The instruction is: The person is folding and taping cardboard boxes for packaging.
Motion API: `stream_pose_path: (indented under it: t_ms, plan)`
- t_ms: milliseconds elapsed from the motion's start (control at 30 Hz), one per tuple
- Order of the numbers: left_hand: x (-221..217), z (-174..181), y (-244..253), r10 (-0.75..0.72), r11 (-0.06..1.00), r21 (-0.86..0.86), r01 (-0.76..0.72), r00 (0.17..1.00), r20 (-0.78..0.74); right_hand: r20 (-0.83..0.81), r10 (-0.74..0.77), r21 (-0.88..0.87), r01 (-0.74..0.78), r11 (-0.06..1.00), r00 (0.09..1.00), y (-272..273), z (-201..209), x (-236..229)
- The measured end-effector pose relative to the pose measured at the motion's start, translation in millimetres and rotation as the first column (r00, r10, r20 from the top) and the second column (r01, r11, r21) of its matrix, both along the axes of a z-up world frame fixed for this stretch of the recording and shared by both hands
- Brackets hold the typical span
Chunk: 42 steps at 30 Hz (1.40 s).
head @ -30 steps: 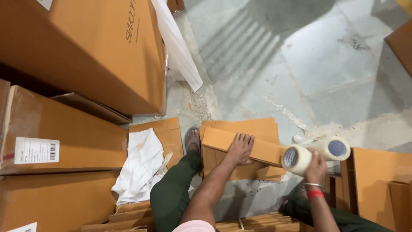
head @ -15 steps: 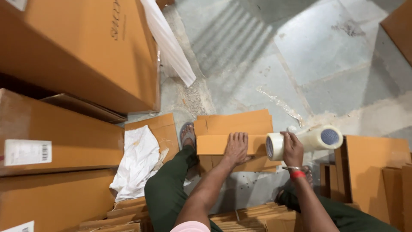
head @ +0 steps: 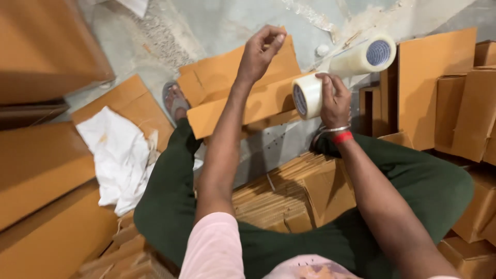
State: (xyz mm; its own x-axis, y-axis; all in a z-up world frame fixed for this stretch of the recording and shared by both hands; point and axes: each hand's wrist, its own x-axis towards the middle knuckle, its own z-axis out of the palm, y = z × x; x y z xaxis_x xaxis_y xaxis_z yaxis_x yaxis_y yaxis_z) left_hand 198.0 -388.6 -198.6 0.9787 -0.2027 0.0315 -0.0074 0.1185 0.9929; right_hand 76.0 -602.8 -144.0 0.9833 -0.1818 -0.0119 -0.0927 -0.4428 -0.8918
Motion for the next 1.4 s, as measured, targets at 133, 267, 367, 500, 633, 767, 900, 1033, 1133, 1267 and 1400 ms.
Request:
stream_pose_path:
  t_ms: [133,267,367,500,633,767,900,1033,1133,1267,1400]
  plan:
    - [13.6,-55.6,-21.9,0.010,0.980,-0.196,-0.010,1.000,-0.001,0.000,-0.009,-0.051,0.009,0.999,1.000,-2.5,-9.4,6.4]
    - [15.7,-62.3,-34.9,-0.314,0.880,-0.350,0.320,0.946,0.077,-0.158,0.071,0.038,-0.066,0.997,0.985,0.8,16.9,23.8]
    - [8.8,-36.5,-25.5,-0.423,0.821,-0.387,0.419,0.903,0.080,-0.240,0.266,0.052,-0.261,0.964,0.934,9.1,31.8,51.0]
    - [6.8,-44.0,-31.9,-0.374,0.824,-0.445,0.351,0.927,0.040,-0.341,0.392,-0.066,-0.437,0.897,0.854,1.3,27.7,68.5]
    - [11.2,-55.8,-33.1,-0.326,0.890,-0.370,0.267,0.939,-0.107,-0.319,0.310,0.330,-0.202,0.922,0.896,12.2,30.1,51.4]
    - [9.8,-50.7,-33.6,-0.265,0.948,-0.237,0.215,0.942,-0.208,-0.129,0.346,-0.033,-0.353,0.935,0.929,-11.1,14.3,7.2]
    - [13.1,-53.5,-26.9,-0.118,0.985,0.094,0.147,0.959,-0.259,-0.427,0.209,0.300,-0.081,0.951,0.879,-8.6,59.5,-19.5]
    - [14.8,-60.6,-30.8,-0.128,0.942,0.262,0.210,0.946,-0.299,-0.320,0.165,0.232,-0.091,0.968,0.933,-15.0,38.0,-26.8]
    - [17.6,-67.4,-30.9,-0.081,0.913,0.363,0.189,0.952,-0.294,-0.311,0.118,0.272,-0.031,0.962,0.943,-5.9,36.3,-15.7]
    - [13.8,-71.0,-31.6,-0.062,0.886,0.434,0.164,0.969,-0.239,-0.327,0.073,0.236,0.006,0.972,0.942,2.5,30.9,-8.7]
    - [12.5,-72.1,-32.9,-0.055,0.839,0.508,0.194,0.960,-0.276,-0.345,0.000,0.191,0.071,0.979,0.938,6.3,17.3,-10.5]
